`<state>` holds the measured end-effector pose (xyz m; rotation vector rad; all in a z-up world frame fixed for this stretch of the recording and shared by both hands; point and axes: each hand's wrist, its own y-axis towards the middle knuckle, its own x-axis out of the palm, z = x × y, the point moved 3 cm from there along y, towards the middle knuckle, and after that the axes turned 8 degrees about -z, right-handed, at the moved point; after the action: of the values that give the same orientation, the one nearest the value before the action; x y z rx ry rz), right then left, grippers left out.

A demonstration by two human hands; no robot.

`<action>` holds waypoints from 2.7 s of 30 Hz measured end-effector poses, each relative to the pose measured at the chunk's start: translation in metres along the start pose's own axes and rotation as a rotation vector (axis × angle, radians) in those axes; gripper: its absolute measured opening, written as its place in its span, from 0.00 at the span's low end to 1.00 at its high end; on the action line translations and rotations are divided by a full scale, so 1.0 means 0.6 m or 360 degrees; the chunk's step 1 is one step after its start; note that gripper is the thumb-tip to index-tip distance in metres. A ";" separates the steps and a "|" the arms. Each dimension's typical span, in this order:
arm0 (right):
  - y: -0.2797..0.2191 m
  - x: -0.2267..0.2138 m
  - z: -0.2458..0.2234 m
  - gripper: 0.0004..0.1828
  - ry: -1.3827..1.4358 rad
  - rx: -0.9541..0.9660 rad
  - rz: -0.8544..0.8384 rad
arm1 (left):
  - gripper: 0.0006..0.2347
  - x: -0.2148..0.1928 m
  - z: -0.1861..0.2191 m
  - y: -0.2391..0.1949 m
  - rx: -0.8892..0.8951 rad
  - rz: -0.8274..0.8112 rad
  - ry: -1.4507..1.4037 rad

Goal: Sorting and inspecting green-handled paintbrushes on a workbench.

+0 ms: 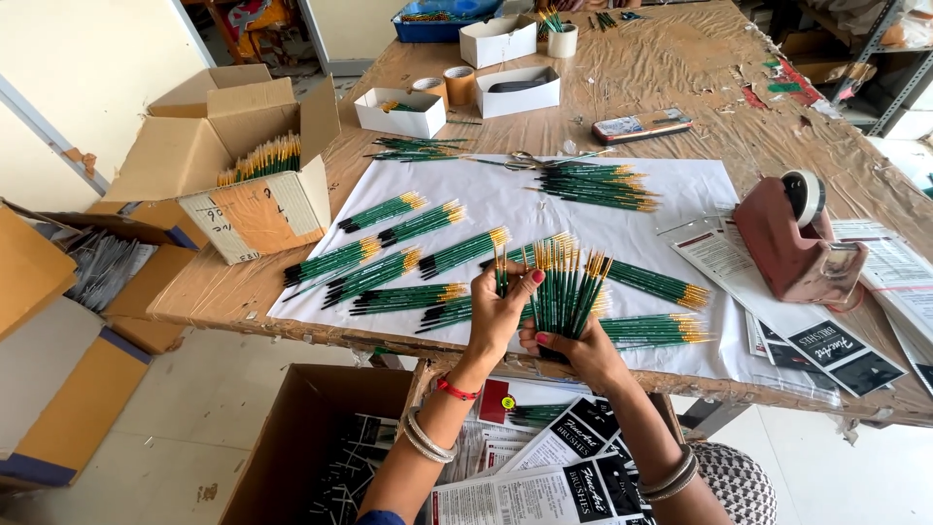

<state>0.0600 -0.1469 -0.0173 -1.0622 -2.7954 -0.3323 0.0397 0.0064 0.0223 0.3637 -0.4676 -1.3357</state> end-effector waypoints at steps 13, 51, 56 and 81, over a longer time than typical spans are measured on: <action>0.002 -0.002 0.001 0.12 0.0040 -0.0042 -0.0070 | 0.08 -0.005 -0.003 0.000 -0.0046 0.0012 -0.0140; 0.000 -0.004 0.000 0.10 0.0013 0.0020 0.0116 | 0.11 -0.033 0.027 -0.015 -0.0042 0.0228 -0.0120; -0.002 -0.011 0.017 0.08 -0.0048 -0.0136 0.0006 | 0.12 -0.045 0.028 -0.009 -0.0052 0.0173 0.0053; -0.019 0.013 -0.017 0.07 -0.0125 0.0039 -0.0098 | 0.05 -0.005 0.051 0.219 0.1162 -0.0709 0.2103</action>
<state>0.0470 -0.1523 -0.0078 -1.0068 -2.8987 -0.2679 0.1335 0.0360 0.1148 1.8757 0.3056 -1.0044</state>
